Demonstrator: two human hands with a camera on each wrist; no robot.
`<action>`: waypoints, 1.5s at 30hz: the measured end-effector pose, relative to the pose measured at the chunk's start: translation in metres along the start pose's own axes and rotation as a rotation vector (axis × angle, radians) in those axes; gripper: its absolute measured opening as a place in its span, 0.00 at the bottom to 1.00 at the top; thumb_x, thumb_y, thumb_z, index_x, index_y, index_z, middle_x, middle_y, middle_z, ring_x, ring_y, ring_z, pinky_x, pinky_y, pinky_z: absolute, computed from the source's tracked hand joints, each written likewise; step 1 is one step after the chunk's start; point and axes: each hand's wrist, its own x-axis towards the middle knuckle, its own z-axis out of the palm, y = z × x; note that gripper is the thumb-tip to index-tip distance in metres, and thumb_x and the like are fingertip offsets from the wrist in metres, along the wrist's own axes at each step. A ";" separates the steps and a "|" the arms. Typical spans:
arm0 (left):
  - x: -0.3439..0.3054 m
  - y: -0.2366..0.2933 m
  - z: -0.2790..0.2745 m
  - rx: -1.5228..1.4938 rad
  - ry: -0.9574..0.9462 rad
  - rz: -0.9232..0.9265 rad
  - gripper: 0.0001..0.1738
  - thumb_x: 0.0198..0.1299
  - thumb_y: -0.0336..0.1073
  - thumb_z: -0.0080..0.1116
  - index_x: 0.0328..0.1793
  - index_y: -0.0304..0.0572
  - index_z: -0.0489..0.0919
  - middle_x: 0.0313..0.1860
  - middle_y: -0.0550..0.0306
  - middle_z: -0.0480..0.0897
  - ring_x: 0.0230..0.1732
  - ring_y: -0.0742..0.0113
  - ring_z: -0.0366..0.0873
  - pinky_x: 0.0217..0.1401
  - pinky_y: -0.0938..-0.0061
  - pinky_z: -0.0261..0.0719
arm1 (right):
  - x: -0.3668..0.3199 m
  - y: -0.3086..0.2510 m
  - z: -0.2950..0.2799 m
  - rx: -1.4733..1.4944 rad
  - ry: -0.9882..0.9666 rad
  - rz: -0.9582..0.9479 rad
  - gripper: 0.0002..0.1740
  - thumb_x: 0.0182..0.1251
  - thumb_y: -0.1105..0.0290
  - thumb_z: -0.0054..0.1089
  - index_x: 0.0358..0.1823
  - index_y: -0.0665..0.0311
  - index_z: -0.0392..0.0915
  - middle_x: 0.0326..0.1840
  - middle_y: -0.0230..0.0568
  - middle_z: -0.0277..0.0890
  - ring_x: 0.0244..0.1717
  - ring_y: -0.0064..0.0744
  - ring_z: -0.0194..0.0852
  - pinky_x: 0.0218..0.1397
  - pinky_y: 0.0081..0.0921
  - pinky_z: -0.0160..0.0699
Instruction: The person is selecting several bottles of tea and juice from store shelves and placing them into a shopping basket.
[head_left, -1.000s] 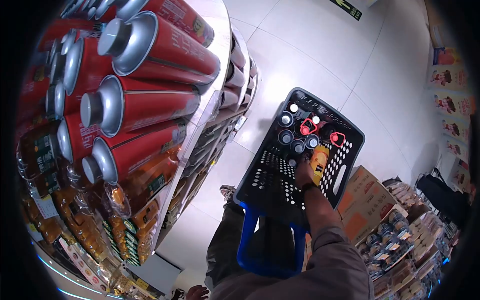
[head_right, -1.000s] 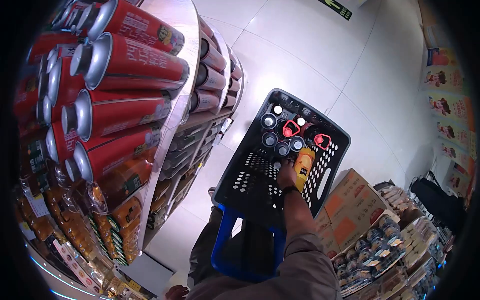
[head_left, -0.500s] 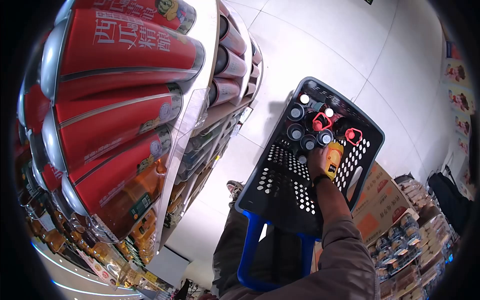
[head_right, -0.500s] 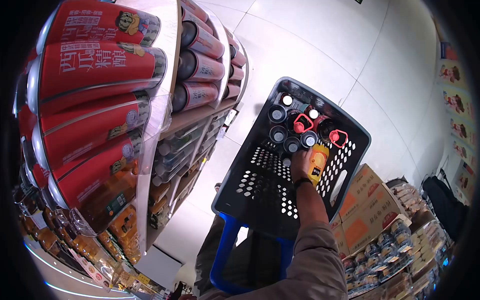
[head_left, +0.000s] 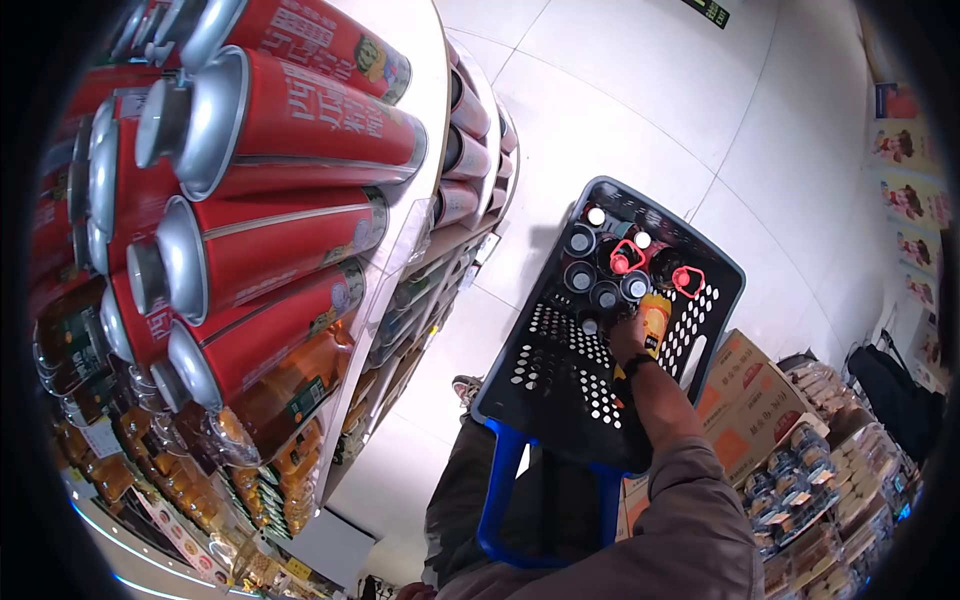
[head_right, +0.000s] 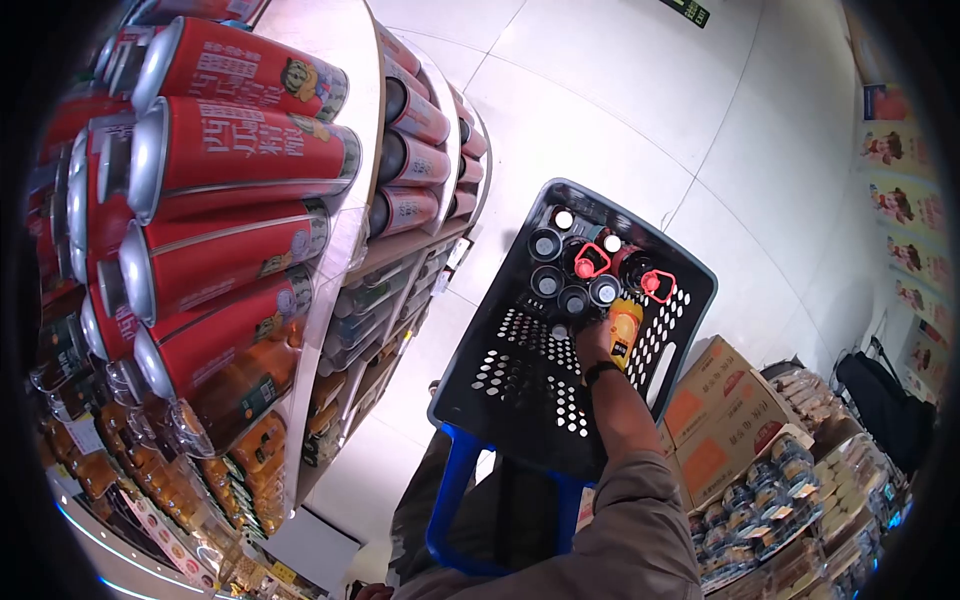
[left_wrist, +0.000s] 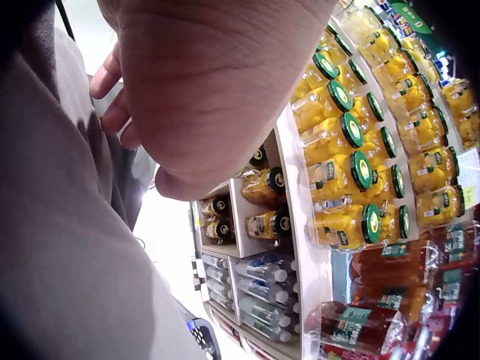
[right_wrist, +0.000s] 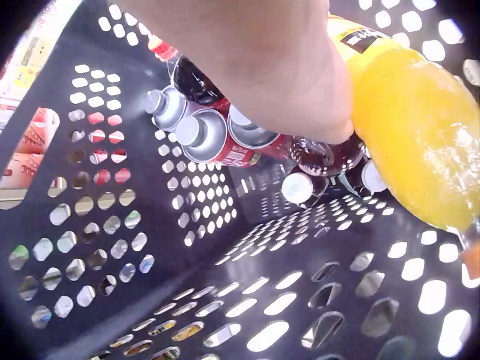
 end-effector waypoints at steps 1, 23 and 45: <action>-0.002 0.000 0.000 -0.013 0.007 0.038 0.24 0.68 0.46 0.59 0.63 0.39 0.76 0.62 0.51 0.78 0.60 0.61 0.78 0.58 0.65 0.78 | -0.009 0.000 -0.004 0.007 -0.074 -0.018 0.19 0.70 0.61 0.52 0.59 0.51 0.83 0.63 0.36 0.80 0.64 0.37 0.75 0.63 0.48 0.61; 0.091 -0.047 -0.074 -0.034 -0.089 0.489 0.21 0.66 0.36 0.58 0.61 0.31 0.75 0.53 0.49 0.83 0.51 0.63 0.81 0.56 0.69 0.79 | -0.402 -0.014 -0.220 0.978 0.761 -0.269 0.17 0.54 0.68 0.72 0.15 0.65 0.73 0.18 0.46 0.72 0.24 0.43 0.75 0.35 0.33 0.79; -0.013 0.053 -0.156 -0.537 -1.158 1.399 0.58 0.48 0.56 0.77 0.80 0.48 0.56 0.77 0.55 0.64 0.79 0.59 0.59 0.72 0.54 0.66 | -0.709 -0.178 -0.481 1.854 0.407 -1.459 0.26 0.59 0.68 0.74 0.14 0.55 0.61 0.22 0.36 0.75 0.37 0.35 0.86 0.51 0.34 0.85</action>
